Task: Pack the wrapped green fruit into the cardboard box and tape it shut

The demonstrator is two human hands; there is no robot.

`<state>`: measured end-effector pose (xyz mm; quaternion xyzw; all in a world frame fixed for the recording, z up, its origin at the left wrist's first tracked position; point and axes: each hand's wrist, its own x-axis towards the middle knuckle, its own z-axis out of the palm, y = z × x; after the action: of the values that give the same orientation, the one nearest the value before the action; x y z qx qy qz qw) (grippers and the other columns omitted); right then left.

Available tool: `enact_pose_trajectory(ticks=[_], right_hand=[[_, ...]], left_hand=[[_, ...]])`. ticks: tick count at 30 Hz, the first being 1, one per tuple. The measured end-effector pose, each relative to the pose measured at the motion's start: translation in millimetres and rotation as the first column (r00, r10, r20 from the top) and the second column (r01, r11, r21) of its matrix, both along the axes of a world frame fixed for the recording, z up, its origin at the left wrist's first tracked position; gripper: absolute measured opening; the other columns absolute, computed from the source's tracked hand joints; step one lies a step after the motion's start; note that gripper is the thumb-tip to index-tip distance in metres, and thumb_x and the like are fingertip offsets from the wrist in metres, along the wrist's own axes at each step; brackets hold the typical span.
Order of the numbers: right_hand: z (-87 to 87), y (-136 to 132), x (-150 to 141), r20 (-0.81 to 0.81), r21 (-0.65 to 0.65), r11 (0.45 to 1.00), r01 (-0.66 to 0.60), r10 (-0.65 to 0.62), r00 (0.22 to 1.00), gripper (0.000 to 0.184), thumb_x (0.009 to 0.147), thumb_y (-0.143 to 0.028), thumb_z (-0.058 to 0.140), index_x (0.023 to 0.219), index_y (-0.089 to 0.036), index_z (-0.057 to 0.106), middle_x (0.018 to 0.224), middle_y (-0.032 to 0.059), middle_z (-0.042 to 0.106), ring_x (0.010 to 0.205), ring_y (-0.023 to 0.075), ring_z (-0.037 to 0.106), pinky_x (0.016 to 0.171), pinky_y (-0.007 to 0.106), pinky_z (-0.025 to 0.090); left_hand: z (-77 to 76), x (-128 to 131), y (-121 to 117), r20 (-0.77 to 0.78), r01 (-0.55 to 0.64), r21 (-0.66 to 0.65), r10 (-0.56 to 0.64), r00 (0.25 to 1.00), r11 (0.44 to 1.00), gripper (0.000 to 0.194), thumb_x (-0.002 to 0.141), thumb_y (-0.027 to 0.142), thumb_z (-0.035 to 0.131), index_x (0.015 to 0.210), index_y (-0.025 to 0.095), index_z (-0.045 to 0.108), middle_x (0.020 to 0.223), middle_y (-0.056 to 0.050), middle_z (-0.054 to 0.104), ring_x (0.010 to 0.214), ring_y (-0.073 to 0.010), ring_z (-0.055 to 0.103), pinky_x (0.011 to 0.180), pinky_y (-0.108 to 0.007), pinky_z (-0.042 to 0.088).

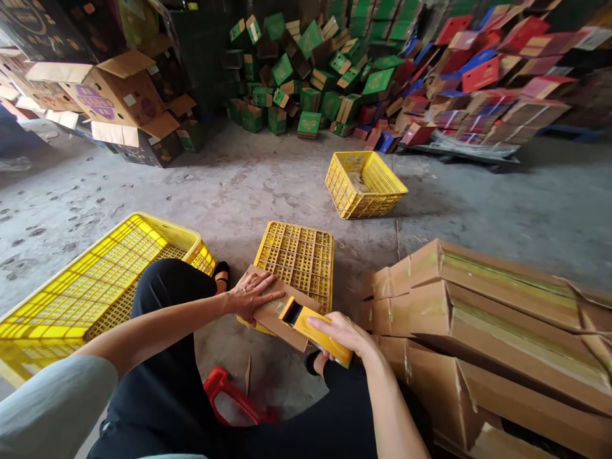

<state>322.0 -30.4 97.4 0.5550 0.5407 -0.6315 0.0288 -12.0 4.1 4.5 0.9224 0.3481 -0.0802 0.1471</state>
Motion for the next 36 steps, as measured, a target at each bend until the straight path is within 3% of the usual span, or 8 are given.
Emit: enact_pose_trajectory(ticks=[5,9,12,22,31,36], right_hand=[[-0.2,4,-18,0.004,-0.042,0.999,-0.011,0.011,1.0,0.05,0.096,-0.066,0.059,0.092,-0.017,0.068,0.055,0.0025,0.07,0.052,0.0206,0.071,0.057,0.03,0.062],[2.3,2,-16,0.023,-0.018,1.0,-0.018,0.018,1.0,0.052,0.096,-0.068,0.057,0.092,-0.017,0.068,0.056,0.0034,0.071,0.049,0.0198,0.069,0.051,0.027,0.059],[2.8,-2,-14,0.01,-0.015,1.0,-0.011,0.011,1.0,0.054,0.095,-0.07,0.057,0.091,-0.017,0.066,0.056,0.0039,0.072,0.047,0.0185,0.068,0.048,0.024,0.056],[-17.4,-13,5,-0.045,-0.042,0.999,-0.003,0.001,0.999,0.059,0.089,-0.079,0.057,0.086,-0.02,0.062,0.056,0.0038,0.072,0.051,0.02,0.071,0.047,0.023,0.053],[-2.2,-22,20,0.044,-0.013,0.999,0.048,-0.048,0.998,0.063,0.084,-0.083,0.06,0.091,-0.02,0.064,0.058,0.0019,0.072,0.052,0.019,0.069,0.048,0.022,0.051],[-7.2,-23,22,0.029,-0.011,0.999,0.047,-0.047,0.999,0.061,0.087,-0.08,0.061,0.091,-0.019,0.064,0.058,0.0025,0.073,0.051,0.0184,0.069,0.049,0.022,0.052]], left_hand=[[-2.8,-9,-18,0.035,-0.014,0.034,0.013,0.999,0.999,0.139,0.066,0.073,0.087,0.172,0.021,0.014,0.176,-0.025,0.007,0.159,-0.0537,0.013,0.124,-0.072,0.012],[-17.1,3,-54,0.207,0.043,0.034,-0.049,0.977,0.999,0.131,0.084,0.081,0.063,0.171,0.011,-0.004,0.176,-0.024,0.007,0.162,-0.0459,0.009,0.13,-0.059,0.012],[-23.7,8,-69,0.247,0.019,0.045,-0.03,0.968,0.999,0.124,0.09,0.081,0.054,0.171,0.009,-0.007,0.176,-0.023,0.01,0.163,-0.0435,0.011,0.131,-0.056,0.013],[-27.9,12,-61,0.24,0.021,-0.015,-0.016,0.971,1.0,0.127,0.086,0.083,0.057,0.172,0.009,0.001,0.176,-0.023,0.01,0.163,-0.0438,0.012,0.13,-0.058,0.014],[-30.3,11,-60,0.249,0.031,0.0,-0.03,0.968,1.0,0.128,0.086,0.086,0.054,0.171,0.009,0.0,0.175,-0.025,0.01,0.162,-0.0443,0.013,0.13,-0.059,0.013],[-26.4,32,-71,0.265,0.038,0.027,-0.044,0.963,0.999,0.126,0.089,0.084,0.055,0.171,0.011,-0.006,0.175,-0.024,0.009,0.162,-0.0442,0.013,0.13,-0.058,0.012]])
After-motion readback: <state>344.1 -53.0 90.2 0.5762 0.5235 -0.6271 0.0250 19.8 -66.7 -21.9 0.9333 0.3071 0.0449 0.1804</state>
